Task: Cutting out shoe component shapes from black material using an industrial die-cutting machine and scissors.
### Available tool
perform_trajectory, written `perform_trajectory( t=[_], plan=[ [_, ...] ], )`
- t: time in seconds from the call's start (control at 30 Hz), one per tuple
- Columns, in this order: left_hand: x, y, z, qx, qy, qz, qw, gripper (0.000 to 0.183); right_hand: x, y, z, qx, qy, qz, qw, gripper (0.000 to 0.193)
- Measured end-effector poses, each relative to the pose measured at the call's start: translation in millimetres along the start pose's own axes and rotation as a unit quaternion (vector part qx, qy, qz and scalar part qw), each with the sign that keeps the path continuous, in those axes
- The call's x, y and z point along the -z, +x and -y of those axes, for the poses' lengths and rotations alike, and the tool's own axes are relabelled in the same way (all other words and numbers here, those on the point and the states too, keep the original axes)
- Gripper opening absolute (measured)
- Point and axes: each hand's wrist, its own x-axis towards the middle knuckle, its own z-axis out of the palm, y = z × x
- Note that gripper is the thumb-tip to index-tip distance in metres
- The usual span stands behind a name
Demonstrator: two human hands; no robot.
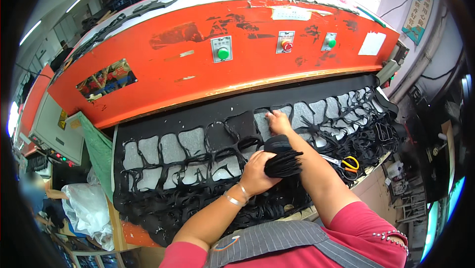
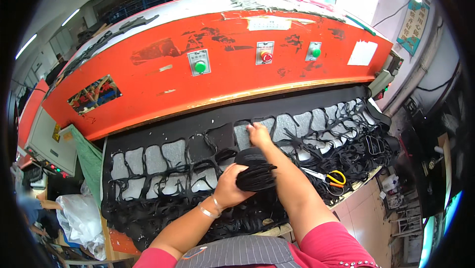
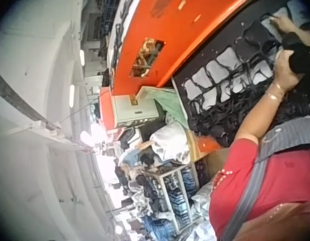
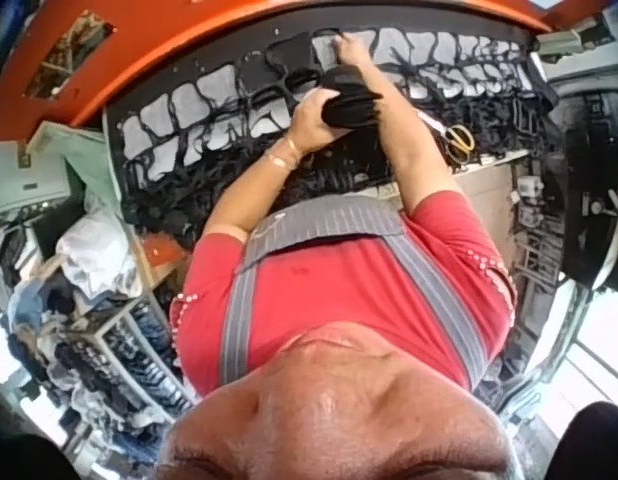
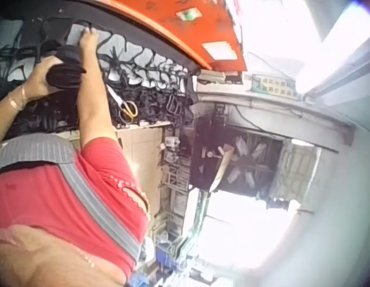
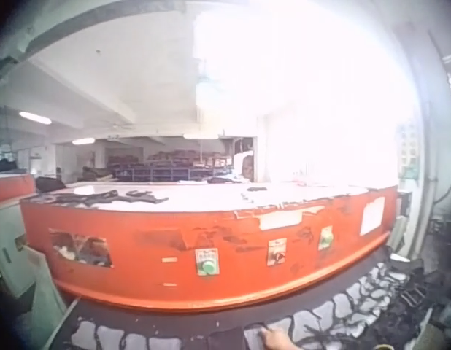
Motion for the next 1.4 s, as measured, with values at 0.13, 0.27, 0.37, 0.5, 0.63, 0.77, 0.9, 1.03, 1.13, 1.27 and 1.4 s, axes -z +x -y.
perform_trajectory(
  t=[0.13, 0.27, 0.37, 0.5, 0.63, 0.77, 0.9, 1.03, 1.13, 1.27, 1.4],
  plan=[
    [14.2, -1.2, 2.7, -0.046, 0.054, 0.036, 0.997, 0.058, -4.9, 4.5, 18.6, -0.040, -0.005, 0.007, 0.999, 0.036],
    [13.2, -15.1, 18.9, -0.071, 0.093, 0.105, 0.988, 0.058, 34.1, -1.6, 6.5, 0.001, -0.056, 0.032, 0.998, 0.042],
    [20.4, -26.6, 25.4, -0.055, 0.107, 0.158, 0.980, 0.058, 110.6, -42.9, 3.1, 0.207, -0.153, -0.069, 0.964, 0.039],
    [20.5, -23.6, 21.1, -0.006, 0.091, 0.163, 0.982, 0.057, 210.1, -120.9, -50.5, 0.144, -0.341, -0.075, 0.926, 0.032],
    [8.8, -20.0, 21.8, -0.007, 0.074, 0.152, 0.986, 0.053, 268.0, -179.1, -98.2, 0.068, -0.332, 0.001, 0.941, 0.037],
    [-3.5, -18.6, 16.1, 0.007, 0.073, 0.127, 0.989, 0.053, 289.9, -177.4, -74.3, 0.110, -0.346, 0.010, 0.932, 0.041],
    [-10.9, -25.9, 11.0, 0.025, 0.101, 0.123, 0.987, 0.054, 289.9, -179.5, -64.2, 0.212, -0.373, 0.046, 0.902, 0.038],
    [-14.5, -26.8, 7.0, 0.024, 0.118, 0.100, 0.988, 0.054, 281.9, -198.5, -76.1, 0.137, -0.339, 0.060, 0.929, 0.042],
    [-12.1, -31.8, 6.7, 0.018, 0.117, 0.108, 0.987, 0.054, 284.4, -210.4, -81.1, 0.100, -0.299, 0.017, 0.949, 0.041],
    [-9.2, -36.3, 6.3, 0.003, 0.112, 0.108, 0.988, 0.055, 298.5, -220.6, -94.2, 0.041, -0.390, 0.079, 0.916, 0.045],
    [-9.5, -46.0, 7.9, -0.006, 0.111, 0.098, 0.989, 0.057, 309.6, -203.9, -61.8, -0.040, -0.408, 0.228, 0.883, 0.034]
  ],
)
